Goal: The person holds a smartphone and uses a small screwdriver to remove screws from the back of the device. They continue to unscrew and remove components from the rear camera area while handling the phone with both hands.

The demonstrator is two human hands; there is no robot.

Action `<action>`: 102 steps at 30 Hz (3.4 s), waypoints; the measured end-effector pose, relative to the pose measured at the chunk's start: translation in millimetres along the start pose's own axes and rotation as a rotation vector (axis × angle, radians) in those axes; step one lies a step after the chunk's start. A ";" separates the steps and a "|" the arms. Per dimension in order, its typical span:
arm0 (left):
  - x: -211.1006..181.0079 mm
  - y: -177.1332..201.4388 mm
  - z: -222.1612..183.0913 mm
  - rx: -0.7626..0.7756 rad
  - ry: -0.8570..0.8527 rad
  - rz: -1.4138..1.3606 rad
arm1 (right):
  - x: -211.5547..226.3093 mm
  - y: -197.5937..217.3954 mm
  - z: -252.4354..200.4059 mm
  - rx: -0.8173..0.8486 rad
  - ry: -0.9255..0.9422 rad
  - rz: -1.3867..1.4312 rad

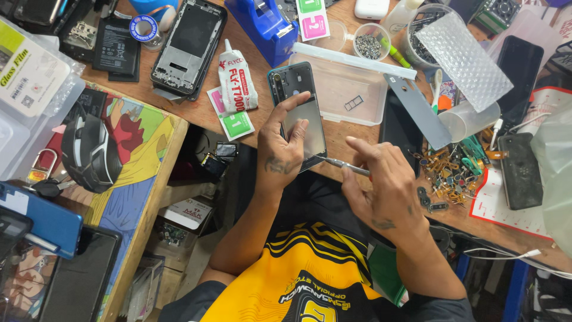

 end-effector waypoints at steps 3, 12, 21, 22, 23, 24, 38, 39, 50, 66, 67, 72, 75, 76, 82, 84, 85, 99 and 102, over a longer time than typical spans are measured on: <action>0.5 0.0 0.2 -0.012 -0.005 0.020 | -1.0 -5.2 5.0 0.012 -0.002 -0.057; 1.0 0.6 0.1 -0.009 0.002 0.000 | 0.8 -8.2 6.0 -0.008 0.003 -0.070; -5.5 3.4 -3.2 -0.029 -0.044 0.000 | -54.7 12.0 -8.8 -0.066 -0.362 0.066; 2.4 3.3 -2.8 -0.018 0.025 -0.016 | -60.1 23.2 -6.4 -0.128 -0.339 -0.041; 10.7 3.7 -2.0 -0.007 0.095 -0.031 | -65.1 32.5 -3.9 -0.188 -0.314 -0.148; 19.3 1.9 -1.9 0.009 0.166 -0.047 | -74.9 30.7 0.7 -0.171 -0.309 -0.162; 40.5 13.3 -4.8 -0.111 0.139 0.024 | -135.5 -29.5 41.9 0.155 -0.354 0.069; 41.8 18.1 -5.4 -0.150 0.133 0.041 | -136.8 -34.5 43.8 0.175 -0.373 0.095; 49.1 52.6 -13.3 -0.307 0.132 0.041 | -117.3 -89.1 72.4 0.213 -0.267 0.274; 38.0 47.7 -5.0 -0.278 0.060 0.111 | -106.4 7.0 46.9 -0.104 -0.220 -0.185; 38.6 44.4 -6.5 -0.264 0.068 0.056 | -110.6 11.2 50.5 -0.096 -0.216 -0.269; 60.1 17.4 -16.3 -0.225 0.300 -0.155 | -142.5 8.1 65.4 -0.062 -0.216 -0.349; 38.0 11.2 -4.2 -0.198 0.057 -0.022 | -148.3 11.4 62.9 -0.106 -0.225 -0.219; 39.5 11.3 -4.6 -0.194 0.070 -0.022 | -148.2 15.0 60.2 -0.111 -0.234 -0.196; 50.7 10.2 -5.2 -0.187 0.119 -0.067 | -134.3 41.5 57.8 -0.185 -0.274 -0.093; 50.9 10.0 -5.7 -0.197 0.109 -0.073 | -133.4 43.4 60.4 -0.205 -0.303 -0.029; 52.5 10.4 -6.4 -0.200 0.125 -0.077 | -135.5 42.9 62.0 -0.207 -0.323 0.007; 44.9 18.4 0.4 -0.194 0.103 -0.116 | -157.3 9.9 67.8 -0.125 -0.375 -0.067; 21.9 22.2 3.9 -0.209 -0.056 0.074 | -147.1 16.6 56.9 -0.197 -0.436 -0.099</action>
Point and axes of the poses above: each hand's wrist, its own z-axis towards the middle knuckle, its own y-axis out of the back of the hand, x = y × z, the point moved 10 cm from there along z, towards the middle knuckle
